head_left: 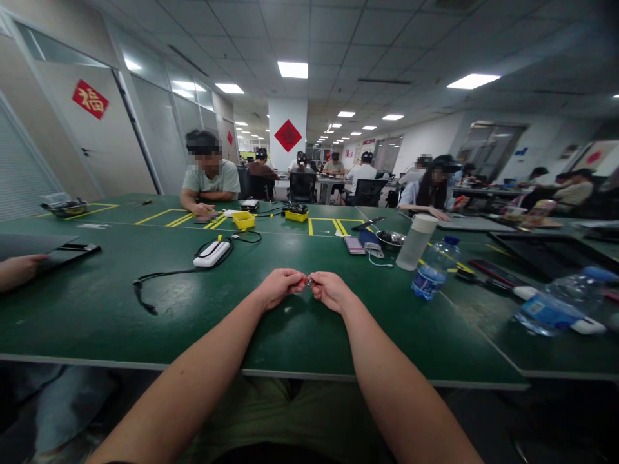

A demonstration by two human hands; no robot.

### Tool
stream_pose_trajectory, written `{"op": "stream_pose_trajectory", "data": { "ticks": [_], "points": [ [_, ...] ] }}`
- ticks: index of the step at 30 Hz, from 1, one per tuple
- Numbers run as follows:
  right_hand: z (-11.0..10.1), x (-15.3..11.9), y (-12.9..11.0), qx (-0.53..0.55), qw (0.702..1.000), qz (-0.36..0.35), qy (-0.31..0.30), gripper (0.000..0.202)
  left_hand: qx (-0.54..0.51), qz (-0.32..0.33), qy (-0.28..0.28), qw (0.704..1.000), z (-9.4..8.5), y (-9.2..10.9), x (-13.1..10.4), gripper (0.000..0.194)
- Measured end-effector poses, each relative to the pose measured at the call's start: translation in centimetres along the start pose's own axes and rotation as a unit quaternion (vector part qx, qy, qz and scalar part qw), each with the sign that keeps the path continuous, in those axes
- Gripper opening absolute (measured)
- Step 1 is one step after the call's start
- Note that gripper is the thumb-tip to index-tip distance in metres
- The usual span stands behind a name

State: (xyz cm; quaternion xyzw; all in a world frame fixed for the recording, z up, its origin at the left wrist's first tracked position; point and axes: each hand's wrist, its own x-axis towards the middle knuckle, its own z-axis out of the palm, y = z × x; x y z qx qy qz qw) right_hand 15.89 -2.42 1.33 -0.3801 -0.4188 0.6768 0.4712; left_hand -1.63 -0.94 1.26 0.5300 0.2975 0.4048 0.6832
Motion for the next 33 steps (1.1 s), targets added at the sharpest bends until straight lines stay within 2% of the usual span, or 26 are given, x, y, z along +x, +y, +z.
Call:
{"op": "stream_pose_trajectory", "data": {
  "ticks": [4, 8, 12, 16, 21, 27, 33],
  "points": [
    [-0.16, 0.15, 0.12, 0.013, 1.0, 0.001, -0.007, 0.011, -0.023, -0.014, 0.0, 1.0, -0.19, -0.1, 0.04, 0.014],
    [-0.31, 0.28, 0.29, 0.023, 1.0, -0.018, -0.012, 0.009, -0.034, -0.002, 0.017, 0.999, -0.29, -0.2, 0.17, 0.009],
    [-0.25, 0.26, 0.29, 0.036, 0.998, -0.059, -0.001, 0.014, -0.056, 0.025, 0.058, 0.996, -0.39, -0.08, 0.34, 0.014],
    [0.01, 0.14, 0.31, 0.019, 0.996, -0.085, 0.014, 0.021, -0.057, 0.038, 0.07, 0.995, -0.56, -0.19, 0.54, 0.017],
    [0.15, 0.09, 0.46, -0.009, 0.995, -0.095, 0.004, 0.022, 0.008, 0.058, 0.076, 0.995, -0.73, -0.55, 0.62, 0.016],
    [0.22, 0.15, 0.53, -0.035, 0.995, -0.092, 0.026, 0.021, 0.135, 0.097, 0.088, 0.982, -0.76, -0.48, 0.54, 0.017],
    [0.17, 0.16, 0.5, -0.048, 0.995, -0.088, 0.03, 0.019, 0.195, 0.113, 0.079, 0.971, -0.78, -0.71, 0.49, 0.019]
  ]
}}
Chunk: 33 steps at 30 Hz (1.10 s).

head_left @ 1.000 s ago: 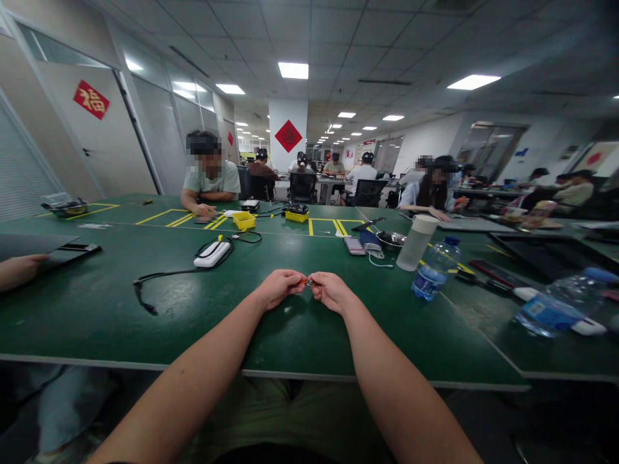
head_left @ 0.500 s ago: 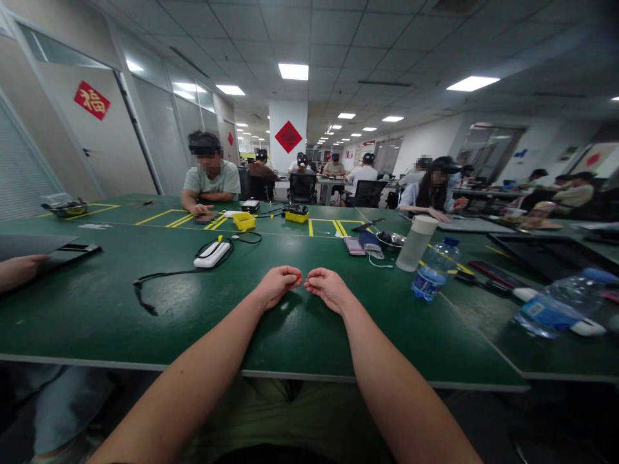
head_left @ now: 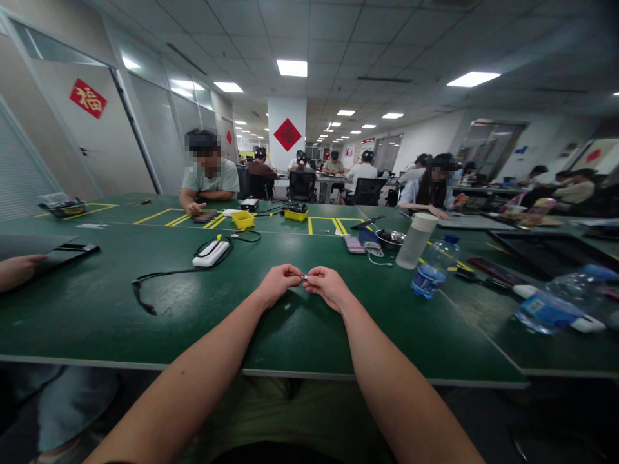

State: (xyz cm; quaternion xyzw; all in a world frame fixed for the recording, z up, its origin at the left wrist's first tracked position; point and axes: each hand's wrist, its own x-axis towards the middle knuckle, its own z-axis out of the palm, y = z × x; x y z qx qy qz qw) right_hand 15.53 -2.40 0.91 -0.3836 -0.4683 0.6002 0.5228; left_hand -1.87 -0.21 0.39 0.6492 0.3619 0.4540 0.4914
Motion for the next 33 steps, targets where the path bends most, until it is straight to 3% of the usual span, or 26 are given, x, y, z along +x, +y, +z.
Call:
{"op": "stream_pose_trajectory", "data": {
  "ticks": [7, 19, 24, 33],
  "points": [
    [-0.1, 0.1, 0.1, -0.016, 1.0, 0.003, 0.007, 0.019, 0.039, 0.026, 0.018, 0.999, 0.1, 0.4, 0.0, 0.018],
    [0.0, -0.2, -0.1, -0.021, 1.0, 0.001, -0.015, 0.02, 0.128, 0.073, -0.02, 0.989, 0.2, 1.0, -0.2, 0.017],
    [0.0, 0.0, 0.0, -0.035, 0.999, -0.005, -0.019, 0.022, 0.203, 0.127, -0.016, 0.971, 0.6, 1.3, -0.5, 0.022],
    [0.0, 0.1, 0.4, -0.05, 0.999, -0.019, -0.012, 0.024, 0.253, 0.146, -0.021, 0.956, 1.3, 2.3, -1.2, 0.028]
  ]
}}
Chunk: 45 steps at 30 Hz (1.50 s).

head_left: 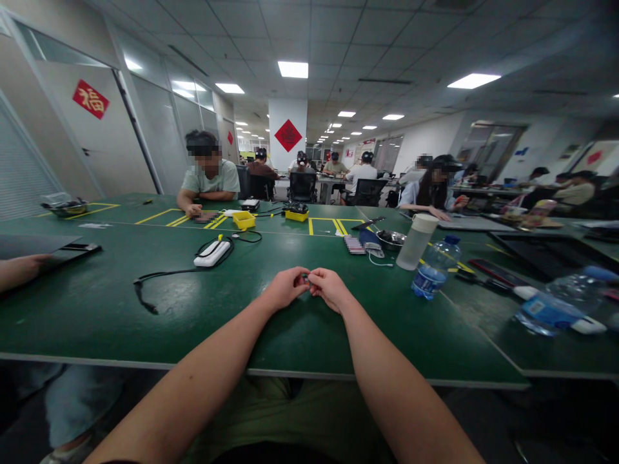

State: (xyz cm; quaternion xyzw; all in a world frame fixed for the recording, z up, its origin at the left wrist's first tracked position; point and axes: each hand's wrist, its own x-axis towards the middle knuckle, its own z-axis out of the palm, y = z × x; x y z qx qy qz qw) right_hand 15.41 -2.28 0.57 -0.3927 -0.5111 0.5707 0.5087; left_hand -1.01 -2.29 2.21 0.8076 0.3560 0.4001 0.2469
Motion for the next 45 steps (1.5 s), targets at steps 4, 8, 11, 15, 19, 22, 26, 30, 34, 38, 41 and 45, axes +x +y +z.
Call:
{"op": "stream_pose_trajectory", "data": {
  "ticks": [4, 8, 11, 15, 19, 22, 26, 30, 34, 38, 41, 45],
  "points": [
    [-0.1, 0.2, 0.1, 0.01, 1.0, 0.01, -0.004, 0.026, -0.003, -0.013, 0.021, 1.0, -0.1, 0.3, 0.0, 0.022],
    [-0.3, 0.3, 0.2, 0.011, 1.0, 0.013, -0.011, 0.026, -0.004, 0.0, 0.027, 1.0, -0.2, 0.2, 0.1, 0.021],
    [-0.3, 0.3, 0.3, 0.004, 1.0, 0.015, -0.015, 0.026, -0.005, 0.004, 0.034, 0.999, -0.1, 0.2, 0.1, 0.021],
    [-0.2, 0.2, 0.2, 0.0, 1.0, 0.012, -0.027, 0.027, -0.008, -0.006, 0.021, 1.0, -0.1, 0.4, 0.0, 0.02],
    [-0.1, 0.0, 0.0, -0.005, 1.0, 0.009, -0.027, 0.027, -0.025, -0.002, 0.01, 1.0, 0.1, 0.5, 0.0, 0.023],
    [-0.1, -0.1, -0.1, -0.009, 1.0, 0.004, -0.022, 0.026, -0.068, -0.011, 0.012, 0.998, 0.5, 0.1, 0.1, 0.033],
    [0.0, 0.0, -0.1, -0.015, 1.0, -0.005, -0.009, 0.026, -0.169, -0.082, -0.007, 0.982, 1.0, -0.7, 0.4, 0.053],
    [0.1, 0.2, 0.0, -0.027, 0.999, -0.016, -0.007, 0.025, -0.269, -0.132, -0.044, 0.953, 1.1, -1.2, 0.4, 0.052],
    [0.1, 0.2, 0.0, -0.02, 1.0, -0.017, -0.011, 0.023, -0.325, -0.144, -0.052, 0.933, 1.1, -1.2, 0.2, 0.05],
    [0.1, 0.1, 0.0, -0.008, 1.0, -0.008, -0.006, 0.02, -0.338, -0.15, -0.058, 0.927, 1.2, -1.3, 0.1, 0.038],
    [0.1, 0.1, -0.1, 0.002, 1.0, -0.006, -0.002, 0.018, -0.342, -0.157, -0.058, 0.925, 1.2, -1.5, 0.2, 0.03],
    [0.1, 0.1, -0.1, 0.012, 1.0, -0.002, 0.003, 0.018, -0.325, -0.178, -0.035, 0.928, 1.1, -1.9, 0.4, 0.022]
  ]
}}
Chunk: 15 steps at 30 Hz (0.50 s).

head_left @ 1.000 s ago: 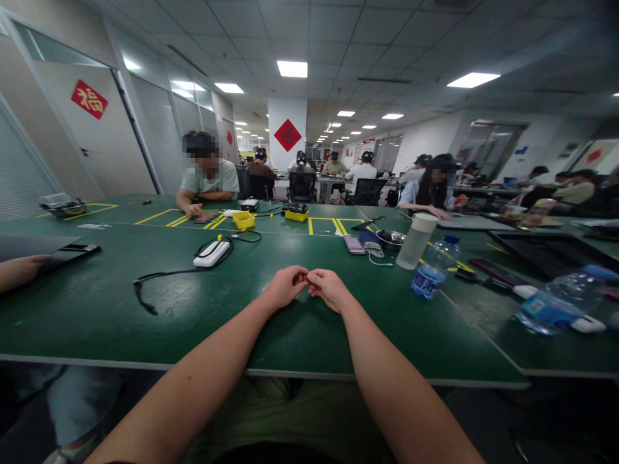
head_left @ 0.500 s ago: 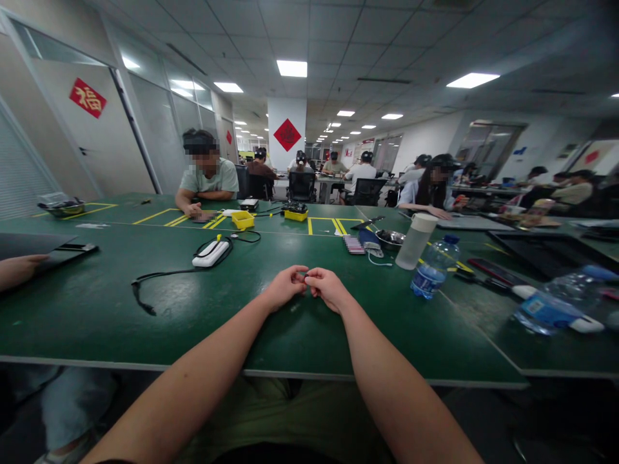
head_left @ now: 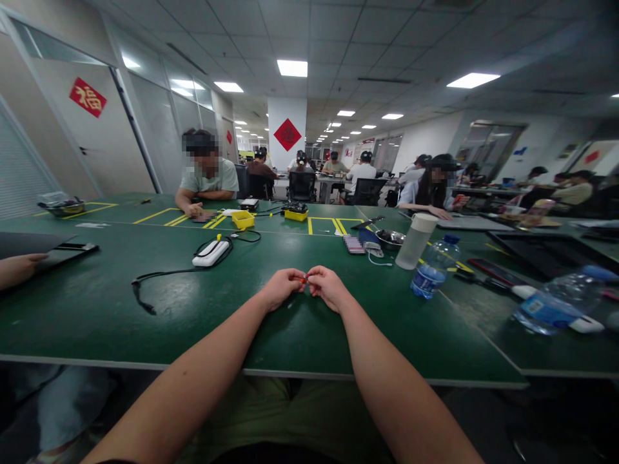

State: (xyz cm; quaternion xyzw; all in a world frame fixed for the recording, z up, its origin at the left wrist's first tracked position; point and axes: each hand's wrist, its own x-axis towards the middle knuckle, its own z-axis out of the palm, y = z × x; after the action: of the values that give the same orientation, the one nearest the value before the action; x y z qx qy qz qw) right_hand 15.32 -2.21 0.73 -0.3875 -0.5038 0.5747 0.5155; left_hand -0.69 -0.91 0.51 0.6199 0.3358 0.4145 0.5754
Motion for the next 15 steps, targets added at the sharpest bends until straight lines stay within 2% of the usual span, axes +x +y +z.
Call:
{"op": "stream_pose_trajectory", "data": {
  "ticks": [9, 15],
  "points": [
    [0.34, -0.12, -0.03, -0.038, 0.999, 0.026, 0.012, 0.021, -0.054, 0.0, 0.038, 0.998, -0.2, 0.47, -0.08, 0.021],
    [0.57, -0.24, -0.05, -0.086, 0.996, 0.021, -0.01, 0.014, -0.079, -0.011, 0.057, 0.995, -0.27, 0.51, 0.0, 0.019]
  ]
}}
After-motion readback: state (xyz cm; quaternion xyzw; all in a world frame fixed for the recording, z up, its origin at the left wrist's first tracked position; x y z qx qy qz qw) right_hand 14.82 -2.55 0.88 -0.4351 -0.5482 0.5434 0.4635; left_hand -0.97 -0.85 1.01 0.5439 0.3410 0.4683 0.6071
